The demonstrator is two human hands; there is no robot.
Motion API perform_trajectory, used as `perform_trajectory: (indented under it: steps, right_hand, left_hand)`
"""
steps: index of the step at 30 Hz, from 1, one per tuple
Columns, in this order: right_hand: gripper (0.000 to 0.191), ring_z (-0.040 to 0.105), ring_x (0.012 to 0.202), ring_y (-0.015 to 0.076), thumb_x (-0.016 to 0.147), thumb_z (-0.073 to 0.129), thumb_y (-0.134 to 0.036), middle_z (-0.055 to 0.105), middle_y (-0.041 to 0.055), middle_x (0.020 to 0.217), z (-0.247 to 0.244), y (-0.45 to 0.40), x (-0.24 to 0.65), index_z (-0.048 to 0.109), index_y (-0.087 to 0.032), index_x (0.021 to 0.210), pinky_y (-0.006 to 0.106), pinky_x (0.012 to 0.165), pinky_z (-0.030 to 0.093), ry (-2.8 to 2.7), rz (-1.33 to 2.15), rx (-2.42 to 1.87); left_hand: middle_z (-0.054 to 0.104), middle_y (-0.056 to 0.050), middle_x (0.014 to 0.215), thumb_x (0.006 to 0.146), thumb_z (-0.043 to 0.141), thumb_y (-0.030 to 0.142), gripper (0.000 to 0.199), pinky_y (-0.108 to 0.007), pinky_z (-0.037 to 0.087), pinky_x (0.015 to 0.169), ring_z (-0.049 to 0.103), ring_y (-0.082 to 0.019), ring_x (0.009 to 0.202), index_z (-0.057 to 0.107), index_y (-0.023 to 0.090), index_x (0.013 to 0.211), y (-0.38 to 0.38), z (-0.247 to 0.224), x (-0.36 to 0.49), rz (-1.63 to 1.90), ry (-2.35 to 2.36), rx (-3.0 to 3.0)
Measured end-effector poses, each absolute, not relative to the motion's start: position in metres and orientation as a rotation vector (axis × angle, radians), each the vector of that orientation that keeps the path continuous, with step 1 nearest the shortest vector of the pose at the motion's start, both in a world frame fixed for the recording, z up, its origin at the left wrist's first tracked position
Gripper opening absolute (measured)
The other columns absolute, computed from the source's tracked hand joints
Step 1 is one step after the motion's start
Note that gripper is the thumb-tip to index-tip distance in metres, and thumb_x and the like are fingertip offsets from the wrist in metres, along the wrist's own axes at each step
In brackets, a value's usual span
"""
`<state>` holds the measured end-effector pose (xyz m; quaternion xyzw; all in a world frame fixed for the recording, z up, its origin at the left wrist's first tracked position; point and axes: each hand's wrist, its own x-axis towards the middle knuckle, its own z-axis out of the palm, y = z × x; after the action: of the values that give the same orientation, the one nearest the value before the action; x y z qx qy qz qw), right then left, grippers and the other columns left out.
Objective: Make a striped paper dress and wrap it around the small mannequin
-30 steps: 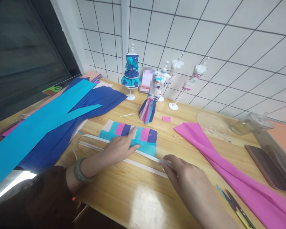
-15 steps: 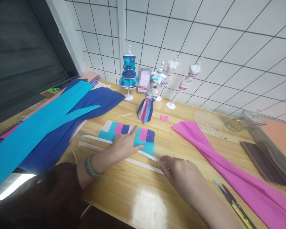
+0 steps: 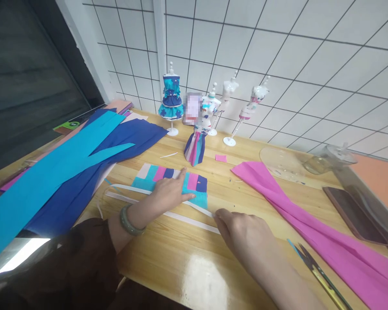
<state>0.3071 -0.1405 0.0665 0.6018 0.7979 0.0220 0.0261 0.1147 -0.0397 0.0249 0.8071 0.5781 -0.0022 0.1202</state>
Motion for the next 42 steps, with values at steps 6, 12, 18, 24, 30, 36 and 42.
perform_trajectory:
  steps: [6,12,18,24,30,36,42]
  right_hand:
    - [0.031,0.065,0.051,0.0162,0.094,0.038,-0.032,0.069,0.0002,0.061,0.073,-0.137,0.307,0.068,-0.026,0.088,0.024,0.045,0.036,2.555,-0.038,1.784]
    - [0.036,0.058,0.041,0.0138,0.095,0.035,-0.029,0.063,-0.0008,0.051,0.074,-0.147,0.298,0.063,-0.023,0.073,0.025,0.042,0.031,2.614,0.078,1.696]
    - [0.036,0.055,0.039,0.0137,0.094,0.031,-0.019,0.062,0.0009,0.052,0.074,-0.155,0.286,0.065,-0.021,0.082,0.026,0.040,0.029,2.712,0.265,1.607]
    - [0.034,0.051,0.040,0.0128,0.093,0.033,-0.014,0.062,0.0017,0.053,0.079,-0.158,0.278,0.066,-0.020,0.087,0.026,0.042,0.030,2.754,0.281,1.523]
    - [0.040,0.052,0.040,0.0132,0.096,0.032,-0.025,0.056,0.0002,0.051,0.080,-0.149,0.283,0.059,-0.020,0.068,0.027,0.042,0.027,2.712,0.179,1.561]
    - [0.047,0.057,0.048,0.0127,0.097,0.030,-0.037,0.060,0.0032,0.062,0.073,-0.129,0.298,0.065,-0.019,0.071,0.025,0.044,0.029,2.579,0.116,1.797]
    - [0.043,0.057,0.052,0.0125,0.094,0.040,-0.040,0.060,0.0035,0.063,0.065,-0.108,0.310,0.063,-0.018,0.065,0.024,0.047,0.032,2.450,-0.013,1.855]
  left_hand:
    - [0.070,-0.020,0.090,0.078,0.041,0.072,0.095,-0.036,0.047,0.066,0.068,-0.034,0.086,0.023,0.006,0.144,-0.037,0.021,0.114,0.017,1.692,2.391]
    - [0.069,-0.023,0.099,0.070,0.045,0.077,0.104,-0.036,0.047,0.068,0.066,-0.034,0.093,0.025,0.005,0.142,-0.029,0.024,0.107,0.015,1.579,2.373]
    - [0.069,-0.022,0.099,0.067,0.057,0.072,0.108,-0.034,0.047,0.067,0.066,-0.034,0.093,0.022,0.005,0.143,-0.026,0.024,0.108,-0.006,1.601,2.378]
    - [0.069,-0.022,0.094,0.068,0.055,0.073,0.110,-0.035,0.047,0.063,0.067,-0.033,0.087,0.018,0.004,0.145,-0.026,0.018,0.111,0.023,1.641,2.383]
    - [0.070,-0.021,0.089,0.069,0.053,0.074,0.110,-0.032,0.045,0.060,0.068,-0.032,0.083,0.016,0.003,0.145,-0.026,0.017,0.109,0.038,1.650,2.381]
    - [0.070,-0.020,0.090,0.074,0.046,0.074,0.105,-0.033,0.045,0.062,0.067,-0.033,0.086,0.014,0.003,0.145,-0.028,0.020,0.107,0.018,1.618,2.401]
    - [0.069,-0.019,0.099,0.073,0.053,0.070,0.103,-0.033,0.045,0.064,0.067,-0.032,0.087,0.015,0.008,0.146,-0.029,0.025,0.106,0.007,1.611,2.379]
